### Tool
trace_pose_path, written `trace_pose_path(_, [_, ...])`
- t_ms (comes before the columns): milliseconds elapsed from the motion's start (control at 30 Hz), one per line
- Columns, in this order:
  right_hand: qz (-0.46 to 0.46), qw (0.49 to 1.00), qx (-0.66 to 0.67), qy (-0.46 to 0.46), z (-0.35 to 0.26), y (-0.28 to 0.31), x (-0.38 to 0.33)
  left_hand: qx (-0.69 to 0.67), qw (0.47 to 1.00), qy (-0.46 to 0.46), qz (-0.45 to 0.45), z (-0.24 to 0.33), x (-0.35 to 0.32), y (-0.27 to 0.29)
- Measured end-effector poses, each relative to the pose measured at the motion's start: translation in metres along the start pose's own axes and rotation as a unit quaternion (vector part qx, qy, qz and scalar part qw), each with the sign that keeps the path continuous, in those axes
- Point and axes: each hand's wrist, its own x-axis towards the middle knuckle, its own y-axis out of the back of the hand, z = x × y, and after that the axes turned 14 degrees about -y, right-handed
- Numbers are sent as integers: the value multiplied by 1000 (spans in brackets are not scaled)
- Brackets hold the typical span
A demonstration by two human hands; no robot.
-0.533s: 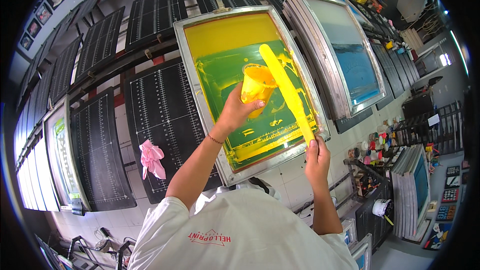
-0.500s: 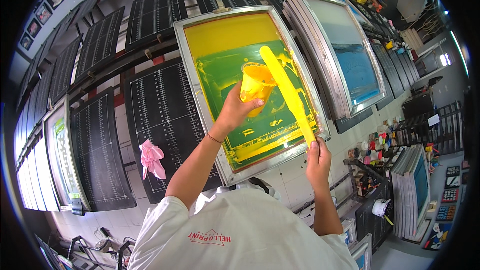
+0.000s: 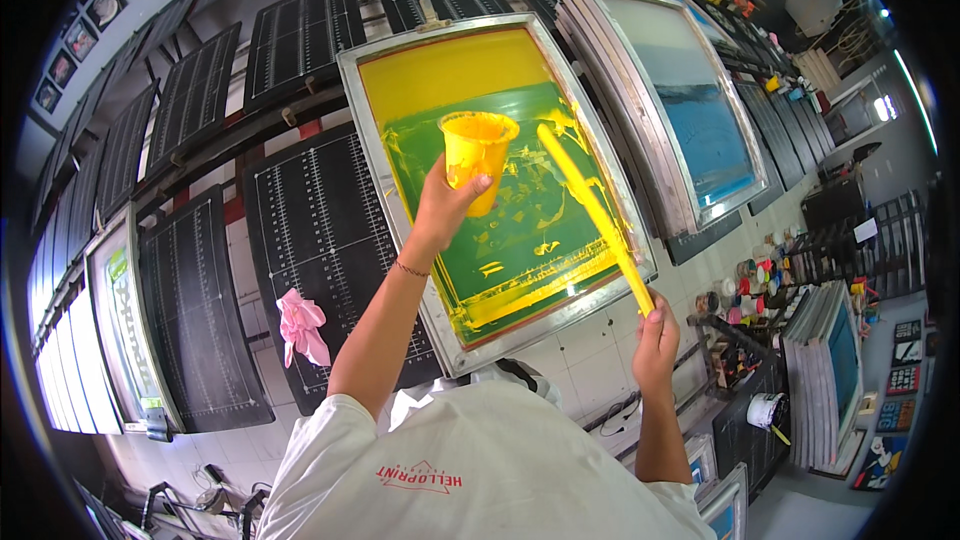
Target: The person handles a screen printing frame and a squeegee, then uses a small yellow tool to scrape yellow ink from a cup and spread it across the screen mesh.
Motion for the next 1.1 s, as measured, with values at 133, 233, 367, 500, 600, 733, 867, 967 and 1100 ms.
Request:
trace_pose_path(133, [8, 998, 18, 56, -9, -20, 21, 30, 998, 37, -49, -18, -24, -13])
trace_pose_path(233, [23, 987, -40, 152, -10, -35, 38, 24, 996, 50, -76, -20, -37, -33])
trace_pose_path(367, [7, 986, -84, 146, -26, -46, 38, 46, 993, 44, -99, -16, -41, -35])
trace_pose_path(500, [6, 977, -120, 175, -22, -46, 38, 124, 987, 24, -103, -12, -37, -28])
trace_pose_path(600, [-12, 978, -129, 165, -24, -40, 34, 82, 993, 21, -82, -14, -32, -21])
trace_pose_path(733, [-48, 983, -136, 116, -29, -29, 25, 54, 997, 7, -61, -10, -24, -15])
trace_pose_path(867, [-7, 976, -137, 168, -11, -22, 19, -1, 1000, 26, -16, 2, -13, -14])
trace_pose_path(967, [-6, 984, -136, 117, 5, -9, 11, 2, 1000, 0, 30, -4, -3, 4])
trace_pose_path(1100, [24, 990, -120, -75, 36, 17, 1, 53, 996, -32, 63, -6, -8, 31])
